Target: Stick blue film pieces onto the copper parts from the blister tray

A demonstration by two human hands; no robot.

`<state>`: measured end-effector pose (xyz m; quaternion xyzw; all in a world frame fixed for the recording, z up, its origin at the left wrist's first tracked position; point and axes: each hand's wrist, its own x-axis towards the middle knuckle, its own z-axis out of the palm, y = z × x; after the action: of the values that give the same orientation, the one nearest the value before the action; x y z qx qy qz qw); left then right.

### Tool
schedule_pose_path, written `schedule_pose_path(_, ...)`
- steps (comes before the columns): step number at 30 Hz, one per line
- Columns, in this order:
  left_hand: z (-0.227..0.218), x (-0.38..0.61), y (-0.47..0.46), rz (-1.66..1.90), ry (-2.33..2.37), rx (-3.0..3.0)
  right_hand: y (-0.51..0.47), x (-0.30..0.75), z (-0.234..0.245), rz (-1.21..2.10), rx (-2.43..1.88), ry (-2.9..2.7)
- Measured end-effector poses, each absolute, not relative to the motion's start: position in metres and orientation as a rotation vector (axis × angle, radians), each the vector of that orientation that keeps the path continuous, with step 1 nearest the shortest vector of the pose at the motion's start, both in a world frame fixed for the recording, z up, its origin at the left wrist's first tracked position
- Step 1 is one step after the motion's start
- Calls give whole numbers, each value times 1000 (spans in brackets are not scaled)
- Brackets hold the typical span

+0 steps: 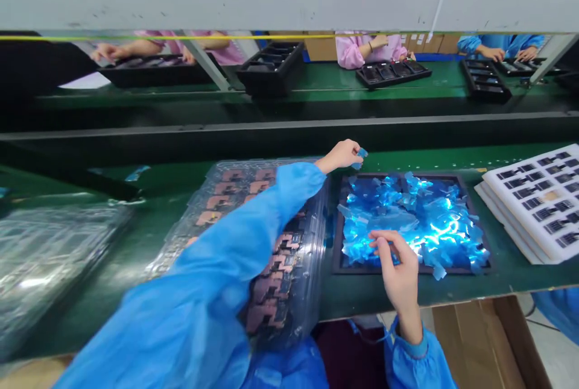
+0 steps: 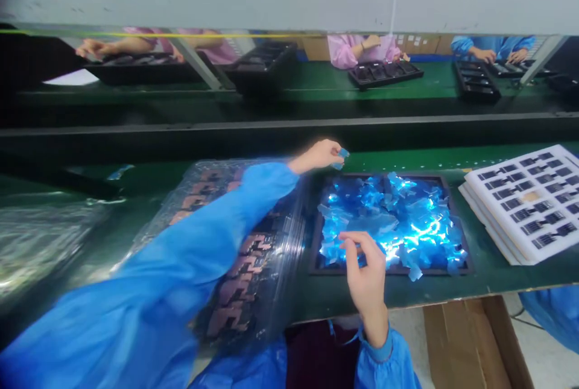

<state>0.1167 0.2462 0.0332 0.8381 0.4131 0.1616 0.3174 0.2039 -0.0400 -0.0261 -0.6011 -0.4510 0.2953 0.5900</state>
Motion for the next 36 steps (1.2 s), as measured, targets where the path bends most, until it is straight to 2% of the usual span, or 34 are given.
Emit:
schedule_pose_path(4, 58, 63, 147, 506, 886, 1876, -33, 197, -8, 610, -1345, -958)
schedule_pose_path(7, 67, 29, 60, 702, 982, 1726, -28, 189, 2, 683, -1302, -1074)
schedule_pose_path(12, 41, 11, -18, 933, 1191, 1431, -32, 187, 8, 843, -1224, -1375)
schedule_pose_path(16, 19, 14, -37, 990, 1222, 1360, -37, 192, 11, 924, -1216, -1519)
schedule_pose_path(19, 13, 21, -44, 1018, 1202, 1290, -38, 195, 12, 855, -1233, -1573)
schedule_pose_path(27, 1, 33, -48, 1014, 1134, 1184, -43, 202, 2, 892, -1309, -1458)
schedule_pose_path(36, 5, 43, -49, 967, 1182, 1060, -51, 204, -10, 586, -1345, -1566)
